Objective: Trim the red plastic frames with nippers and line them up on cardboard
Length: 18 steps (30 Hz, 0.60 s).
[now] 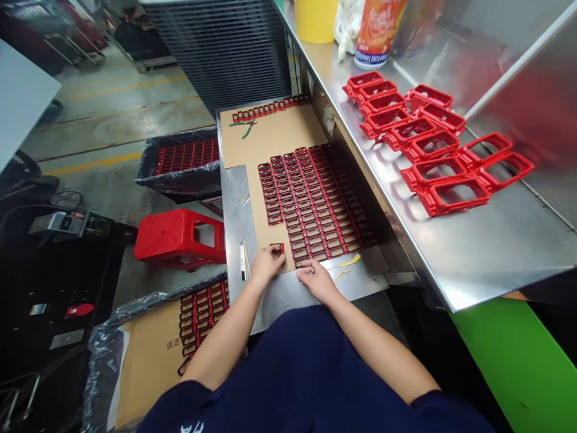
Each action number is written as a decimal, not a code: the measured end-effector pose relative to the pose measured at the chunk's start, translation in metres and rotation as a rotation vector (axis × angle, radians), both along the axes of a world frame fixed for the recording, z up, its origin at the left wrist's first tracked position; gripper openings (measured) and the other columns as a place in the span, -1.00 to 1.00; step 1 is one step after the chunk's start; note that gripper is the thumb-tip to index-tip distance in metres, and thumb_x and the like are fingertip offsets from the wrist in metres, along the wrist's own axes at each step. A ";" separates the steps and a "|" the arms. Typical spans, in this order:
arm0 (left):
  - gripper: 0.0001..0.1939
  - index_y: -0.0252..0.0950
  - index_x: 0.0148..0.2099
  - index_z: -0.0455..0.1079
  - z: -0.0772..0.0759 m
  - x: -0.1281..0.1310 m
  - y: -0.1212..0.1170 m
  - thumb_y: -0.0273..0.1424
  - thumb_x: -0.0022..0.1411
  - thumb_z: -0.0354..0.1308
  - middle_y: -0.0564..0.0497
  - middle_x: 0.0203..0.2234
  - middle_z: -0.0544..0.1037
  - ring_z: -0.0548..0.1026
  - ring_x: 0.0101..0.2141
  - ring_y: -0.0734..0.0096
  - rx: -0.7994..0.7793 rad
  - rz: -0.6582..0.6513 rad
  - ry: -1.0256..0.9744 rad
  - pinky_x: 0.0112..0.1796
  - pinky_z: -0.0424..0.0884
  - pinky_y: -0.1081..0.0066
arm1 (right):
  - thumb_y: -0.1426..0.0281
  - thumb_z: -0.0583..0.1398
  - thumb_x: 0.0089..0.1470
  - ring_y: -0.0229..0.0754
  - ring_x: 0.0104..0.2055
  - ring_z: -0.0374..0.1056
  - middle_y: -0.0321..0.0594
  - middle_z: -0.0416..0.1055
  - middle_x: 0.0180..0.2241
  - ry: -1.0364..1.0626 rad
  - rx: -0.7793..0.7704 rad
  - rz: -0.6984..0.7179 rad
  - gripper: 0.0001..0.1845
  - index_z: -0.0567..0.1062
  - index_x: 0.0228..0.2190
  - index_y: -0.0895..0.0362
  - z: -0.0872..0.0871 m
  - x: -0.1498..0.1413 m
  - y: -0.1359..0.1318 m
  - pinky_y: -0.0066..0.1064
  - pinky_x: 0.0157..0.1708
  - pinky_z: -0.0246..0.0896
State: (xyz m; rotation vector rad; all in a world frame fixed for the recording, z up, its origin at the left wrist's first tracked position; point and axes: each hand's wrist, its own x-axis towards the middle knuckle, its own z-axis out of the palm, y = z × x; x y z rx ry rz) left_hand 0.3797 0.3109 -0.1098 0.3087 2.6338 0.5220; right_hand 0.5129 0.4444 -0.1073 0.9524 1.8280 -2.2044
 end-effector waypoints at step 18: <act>-0.40 -0.26 0.35 0.18 -0.011 -0.036 0.017 -0.43 0.28 0.10 -0.21 0.25 0.33 0.33 0.23 0.01 -0.097 -0.041 0.090 0.13 0.38 0.18 | 0.02 0.24 -0.15 -0.10 -0.29 0.40 -0.20 0.46 -0.37 -0.205 0.182 -0.026 -0.46 0.52 -0.25 0.18 -0.021 0.102 0.035 -0.33 -0.24 0.24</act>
